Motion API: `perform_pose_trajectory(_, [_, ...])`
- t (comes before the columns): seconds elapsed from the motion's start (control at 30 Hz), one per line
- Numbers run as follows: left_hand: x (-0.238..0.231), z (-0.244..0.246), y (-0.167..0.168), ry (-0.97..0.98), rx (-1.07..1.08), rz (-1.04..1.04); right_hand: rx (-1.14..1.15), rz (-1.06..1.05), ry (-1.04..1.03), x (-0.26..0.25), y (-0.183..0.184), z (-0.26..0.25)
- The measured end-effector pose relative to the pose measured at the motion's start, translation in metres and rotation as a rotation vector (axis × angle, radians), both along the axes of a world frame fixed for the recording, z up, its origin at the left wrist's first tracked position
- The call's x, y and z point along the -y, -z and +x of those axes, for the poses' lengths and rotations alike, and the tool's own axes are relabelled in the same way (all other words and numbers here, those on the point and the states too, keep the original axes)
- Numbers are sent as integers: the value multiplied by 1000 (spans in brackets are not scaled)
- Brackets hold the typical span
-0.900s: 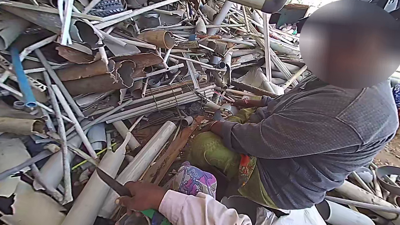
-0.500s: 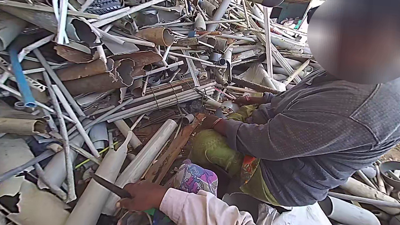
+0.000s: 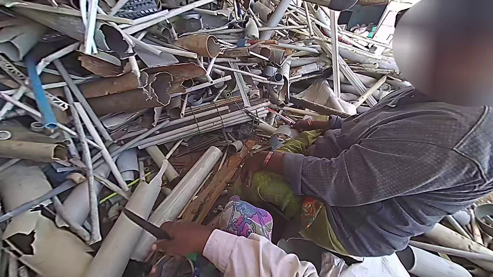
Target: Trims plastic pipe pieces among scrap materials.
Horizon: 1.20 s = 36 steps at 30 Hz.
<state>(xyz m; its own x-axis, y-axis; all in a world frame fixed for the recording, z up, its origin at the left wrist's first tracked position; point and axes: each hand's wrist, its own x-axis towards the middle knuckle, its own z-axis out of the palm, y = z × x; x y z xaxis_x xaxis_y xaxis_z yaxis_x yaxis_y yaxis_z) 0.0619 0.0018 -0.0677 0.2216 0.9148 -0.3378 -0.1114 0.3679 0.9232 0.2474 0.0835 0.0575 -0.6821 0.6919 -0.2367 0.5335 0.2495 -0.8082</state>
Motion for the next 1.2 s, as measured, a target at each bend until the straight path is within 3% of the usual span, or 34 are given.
perform_pose_trajectory(0.43, [1,3,-3,-23,-44,-3,25,-13,-3,-2,2,-1])
perform_pose_trajectory(0.6, [-4,-15,21,43,44,107,12,-64,20,-5,4,-1])
perform_pose_trajectory(0.73, [3,-7,-7,-73,143,40,-18,-87,73,-10,3,4])
perform_pose_trajectory(0.97, [10,-7,-6,-219,224,-4,32,-18,183,-15,-2,19])
perform_pose_trajectory(1.2, [11,-5,-6,-72,184,-29,102,86,301,-9,-11,27])
